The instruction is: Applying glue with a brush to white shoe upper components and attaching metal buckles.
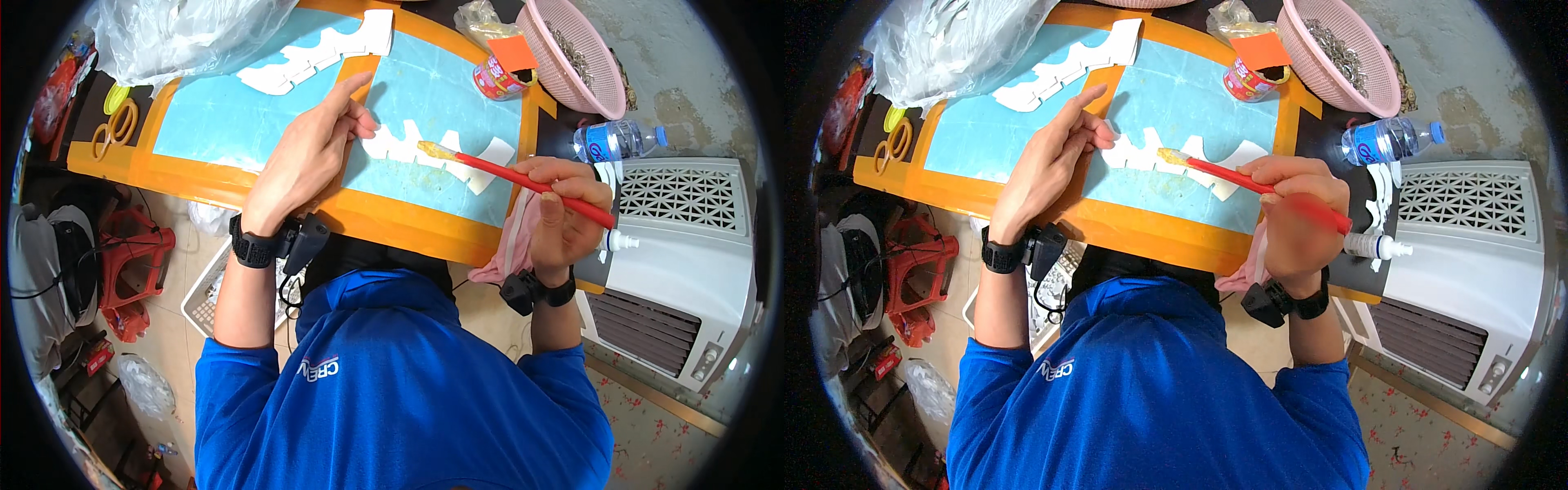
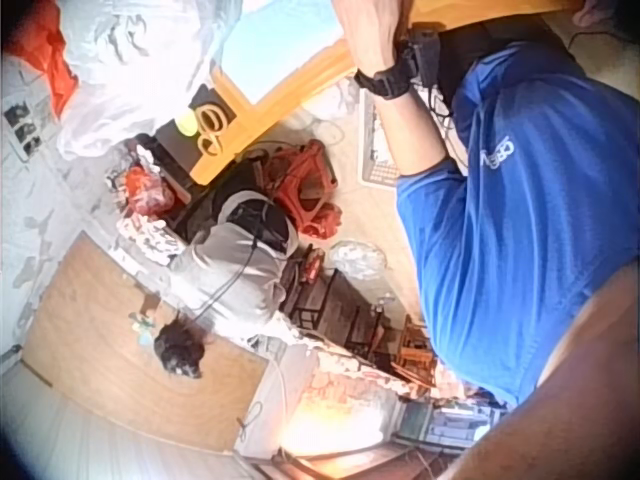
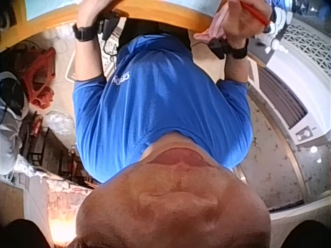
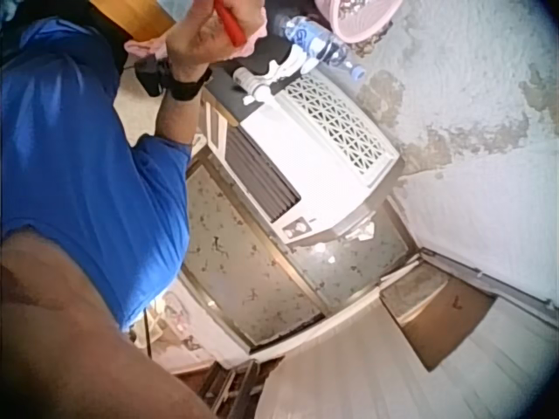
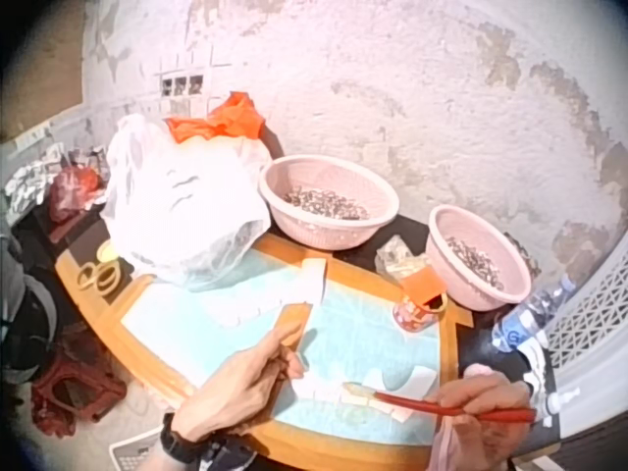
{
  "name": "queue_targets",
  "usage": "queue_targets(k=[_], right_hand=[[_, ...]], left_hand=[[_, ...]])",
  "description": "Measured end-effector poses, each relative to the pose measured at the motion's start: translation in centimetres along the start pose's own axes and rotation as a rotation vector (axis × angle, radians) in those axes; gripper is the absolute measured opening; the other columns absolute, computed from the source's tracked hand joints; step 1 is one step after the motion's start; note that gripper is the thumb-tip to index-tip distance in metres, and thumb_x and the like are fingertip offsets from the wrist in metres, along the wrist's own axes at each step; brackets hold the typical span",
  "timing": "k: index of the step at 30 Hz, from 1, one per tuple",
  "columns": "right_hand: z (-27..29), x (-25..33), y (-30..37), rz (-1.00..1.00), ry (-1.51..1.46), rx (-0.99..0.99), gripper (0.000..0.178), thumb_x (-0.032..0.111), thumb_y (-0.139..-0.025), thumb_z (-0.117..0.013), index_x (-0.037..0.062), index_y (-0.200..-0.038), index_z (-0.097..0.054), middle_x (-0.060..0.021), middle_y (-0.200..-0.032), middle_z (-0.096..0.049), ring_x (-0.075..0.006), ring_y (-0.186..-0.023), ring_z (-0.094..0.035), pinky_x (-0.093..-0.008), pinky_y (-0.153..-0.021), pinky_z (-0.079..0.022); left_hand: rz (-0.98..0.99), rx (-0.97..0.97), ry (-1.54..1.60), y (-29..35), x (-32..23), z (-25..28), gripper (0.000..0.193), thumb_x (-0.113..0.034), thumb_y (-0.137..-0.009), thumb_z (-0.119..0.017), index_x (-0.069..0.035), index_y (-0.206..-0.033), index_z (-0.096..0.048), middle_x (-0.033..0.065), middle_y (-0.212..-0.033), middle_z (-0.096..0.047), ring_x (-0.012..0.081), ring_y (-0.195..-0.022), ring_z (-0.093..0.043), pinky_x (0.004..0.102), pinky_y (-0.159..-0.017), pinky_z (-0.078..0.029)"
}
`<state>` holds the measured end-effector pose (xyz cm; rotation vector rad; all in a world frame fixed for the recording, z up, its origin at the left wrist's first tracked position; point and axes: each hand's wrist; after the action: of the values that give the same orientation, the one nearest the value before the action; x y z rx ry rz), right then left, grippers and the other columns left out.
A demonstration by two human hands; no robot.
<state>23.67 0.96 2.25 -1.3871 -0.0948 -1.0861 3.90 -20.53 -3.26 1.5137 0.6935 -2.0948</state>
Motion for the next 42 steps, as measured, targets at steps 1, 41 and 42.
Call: queue_targets(k=[1, 41, 42], right_hand=[[0.3, 0.0, 0.1, 0.001, 0.017, 0.011, 0.016, -0.003, -0.096, -0.060, -0.0008, -0.107, -0.049, -0.0207, -0.102, -0.065, -0.0301, -0.089, -0.070, -0.0420, -0.085, -0.059], [8.3, -12.0, -4.8, -0.177, 0.103, -0.225, 0.012, -0.008, -0.093, -0.063, -0.0033, -0.102, -0.068, -0.0136, -0.119, -0.069, -0.0187, -0.111, -0.065, -0.0307, -0.100, -0.049], [8.5, -12.4, -4.6, -0.228, 0.115, -0.195, 0.011, -0.008, -0.092, -0.063, -0.0032, -0.102, -0.068, -0.0140, -0.120, -0.069, -0.0185, -0.112, -0.065, -0.0306, -0.100, -0.049]], left_hand=[[0.004, 0.000, -0.002, 0.0, 0.0, 0.0, 0.052, 0.007, -0.101, -0.041, -0.006, -0.152, -0.041, 0.0081, -0.103, -0.064, 0.0161, -0.094, -0.062, 0.0283, -0.085, -0.051], [0.056, 0.034, 0.034, 0.1, -1.2, -0.3, 0.054, -0.001, -0.100, -0.057, -0.003, -0.150, -0.041, 0.0071, -0.099, -0.065, 0.0163, -0.094, -0.063, 0.0286, -0.090, -0.050], [0.056, 0.038, 0.033, 0.1, -1.2, -0.3, 0.054, -0.001, -0.099, -0.057, -0.003, -0.150, -0.041, 0.0072, -0.099, -0.065, 0.0164, -0.094, -0.063, 0.0286, -0.090, -0.050]])
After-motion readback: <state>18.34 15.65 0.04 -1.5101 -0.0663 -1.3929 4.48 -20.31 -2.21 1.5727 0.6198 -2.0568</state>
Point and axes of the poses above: each hand's wrist, its own y-axis away from the middle knuckle, its own z-axis out of the back of the hand, x = y × z
